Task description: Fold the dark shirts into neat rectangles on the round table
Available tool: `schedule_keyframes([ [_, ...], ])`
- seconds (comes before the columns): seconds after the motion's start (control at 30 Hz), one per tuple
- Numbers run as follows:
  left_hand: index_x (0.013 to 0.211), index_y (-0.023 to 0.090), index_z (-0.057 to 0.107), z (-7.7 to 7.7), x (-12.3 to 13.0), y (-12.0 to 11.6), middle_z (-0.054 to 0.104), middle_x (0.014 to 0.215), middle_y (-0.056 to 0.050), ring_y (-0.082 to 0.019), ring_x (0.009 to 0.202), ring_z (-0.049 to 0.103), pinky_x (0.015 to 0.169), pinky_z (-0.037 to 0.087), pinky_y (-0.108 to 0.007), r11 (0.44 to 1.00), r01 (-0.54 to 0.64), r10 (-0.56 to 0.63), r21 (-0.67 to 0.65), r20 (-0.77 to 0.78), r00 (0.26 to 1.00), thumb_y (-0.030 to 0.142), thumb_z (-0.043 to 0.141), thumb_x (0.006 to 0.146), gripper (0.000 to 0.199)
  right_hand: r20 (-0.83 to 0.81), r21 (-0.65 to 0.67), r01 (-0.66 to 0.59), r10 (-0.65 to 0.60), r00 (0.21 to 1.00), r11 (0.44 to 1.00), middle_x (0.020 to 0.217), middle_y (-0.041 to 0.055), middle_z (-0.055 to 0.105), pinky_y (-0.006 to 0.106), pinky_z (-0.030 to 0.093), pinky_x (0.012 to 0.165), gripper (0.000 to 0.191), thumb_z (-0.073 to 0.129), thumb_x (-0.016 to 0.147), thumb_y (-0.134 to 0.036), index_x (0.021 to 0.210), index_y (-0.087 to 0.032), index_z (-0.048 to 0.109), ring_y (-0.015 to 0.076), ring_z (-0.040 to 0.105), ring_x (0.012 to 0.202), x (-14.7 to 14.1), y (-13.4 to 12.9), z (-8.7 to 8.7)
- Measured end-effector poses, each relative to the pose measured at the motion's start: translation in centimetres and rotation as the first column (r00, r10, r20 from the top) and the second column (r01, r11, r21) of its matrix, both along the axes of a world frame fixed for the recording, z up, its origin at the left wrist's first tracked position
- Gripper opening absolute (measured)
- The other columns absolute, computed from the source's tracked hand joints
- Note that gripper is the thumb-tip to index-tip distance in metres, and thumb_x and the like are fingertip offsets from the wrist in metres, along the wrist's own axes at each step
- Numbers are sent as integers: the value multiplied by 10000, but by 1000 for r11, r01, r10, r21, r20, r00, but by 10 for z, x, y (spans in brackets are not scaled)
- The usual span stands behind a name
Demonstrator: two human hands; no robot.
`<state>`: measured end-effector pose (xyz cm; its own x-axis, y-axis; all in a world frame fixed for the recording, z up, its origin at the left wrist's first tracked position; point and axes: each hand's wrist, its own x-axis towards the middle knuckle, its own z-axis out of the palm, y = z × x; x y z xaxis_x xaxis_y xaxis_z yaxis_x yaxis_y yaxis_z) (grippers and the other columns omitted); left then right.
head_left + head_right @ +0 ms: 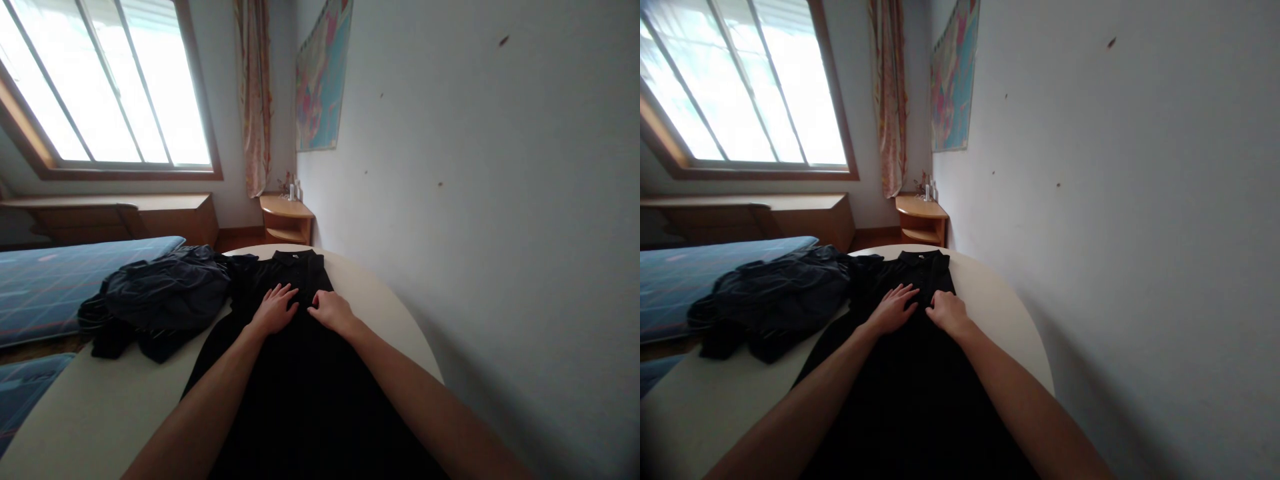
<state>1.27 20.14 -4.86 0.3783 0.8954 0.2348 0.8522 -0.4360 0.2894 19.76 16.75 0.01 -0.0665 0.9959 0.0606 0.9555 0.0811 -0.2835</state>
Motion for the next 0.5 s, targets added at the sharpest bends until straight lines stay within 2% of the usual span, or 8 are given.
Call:
schedule_keyframes([
  [0.13,1420,258,511,-2,0,2,421,1536,-67,-330,1452,293,1175,238,-531,1000,7,-7,6,1,1000,402,483,946,496,11,15,12,-13,1000,1000,955,78,742,292,463,700,190,628,855,-396,929,-236,698,240,694,888,-2,-2,-1],
  [0.33,1410,239,525,-3,-2,3,459,1509,-79,-348,1439,313,1164,263,-544,999,28,-29,28,37,999,363,506,933,493,-176,73,11,2,984,997,937,58,742,256,463,744,223,593,901,-404,996,-227,692,186,688,856,-9,-1,-2],
  [0.5,1343,251,582,3,-1,0,584,1383,-61,-274,1327,476,1143,335,-471,976,148,-164,162,93,982,246,546,892,452,-241,15,-42,44,969,999,985,55,750,236,467,776,216,602,892,-348,1024,-224,719,181,694,901,-8,-4,-6],
])
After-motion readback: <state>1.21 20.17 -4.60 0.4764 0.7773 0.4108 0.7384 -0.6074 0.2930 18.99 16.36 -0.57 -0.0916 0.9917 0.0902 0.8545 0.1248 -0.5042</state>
